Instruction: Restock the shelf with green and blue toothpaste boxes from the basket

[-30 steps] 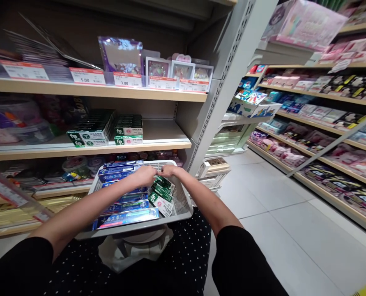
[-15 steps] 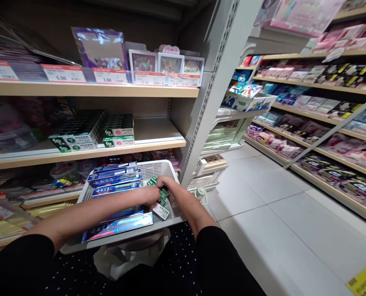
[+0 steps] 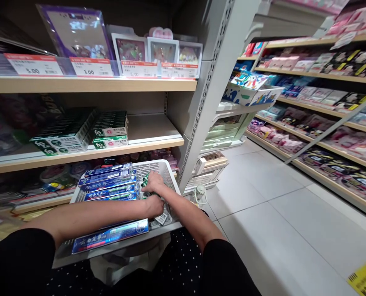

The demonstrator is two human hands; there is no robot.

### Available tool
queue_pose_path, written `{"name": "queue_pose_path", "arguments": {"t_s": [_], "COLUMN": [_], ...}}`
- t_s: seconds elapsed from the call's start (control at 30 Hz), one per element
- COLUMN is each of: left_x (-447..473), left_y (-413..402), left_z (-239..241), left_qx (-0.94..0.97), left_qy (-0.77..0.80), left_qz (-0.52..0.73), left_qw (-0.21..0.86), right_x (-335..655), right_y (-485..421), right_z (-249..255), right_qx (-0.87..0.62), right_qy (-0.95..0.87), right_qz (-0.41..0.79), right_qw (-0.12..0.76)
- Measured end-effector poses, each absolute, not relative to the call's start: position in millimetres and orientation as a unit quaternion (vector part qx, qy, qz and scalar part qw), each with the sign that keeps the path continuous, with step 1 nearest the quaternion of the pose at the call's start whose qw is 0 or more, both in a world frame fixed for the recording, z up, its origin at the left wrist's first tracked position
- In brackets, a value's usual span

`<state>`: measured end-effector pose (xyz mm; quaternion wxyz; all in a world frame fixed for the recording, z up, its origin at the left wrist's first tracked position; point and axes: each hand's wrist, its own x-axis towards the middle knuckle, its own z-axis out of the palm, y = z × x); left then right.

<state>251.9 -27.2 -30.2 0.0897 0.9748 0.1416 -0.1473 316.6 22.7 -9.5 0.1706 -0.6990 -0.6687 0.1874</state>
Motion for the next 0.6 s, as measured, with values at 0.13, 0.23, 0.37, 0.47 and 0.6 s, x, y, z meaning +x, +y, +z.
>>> {"name": "queue_pose_path", "arguments": {"t_s": [0.13, 0.23, 0.37, 0.47, 0.6], "left_x": [246.3, 244.1, 215.5, 156.5, 64.8], "left_y": [-20.3, -12.7, -12.2, -22.4, -30.8], "left_z": [-23.6, -8.1, 52.2, 108.0, 147.5], "left_qx": [0.974, 0.975, 0.981, 0.959, 0.908], "left_qy": [0.122, 0.124, 0.143, 0.184, 0.293], "left_qz": [-0.170, -0.164, -0.049, 0.067, 0.032], "left_qw": [0.088, 0.085, 0.125, 0.205, 0.298], "right_x": [334.6, 347.8, 359.1, 350.9, 298.7], "right_y": [17.5, 10.0, 10.5, 16.2, 20.8], "right_z": [18.1, 50.5, 105.3, 134.1, 123.7], "right_qx": [-0.671, -0.611, -0.551, -0.487, -0.320], "right_qy": [-0.682, -0.702, -0.722, -0.789, -0.917], "right_qz": [0.112, 0.086, 0.031, 0.036, 0.149], "right_qw": [0.266, 0.356, 0.417, 0.374, 0.184]}}
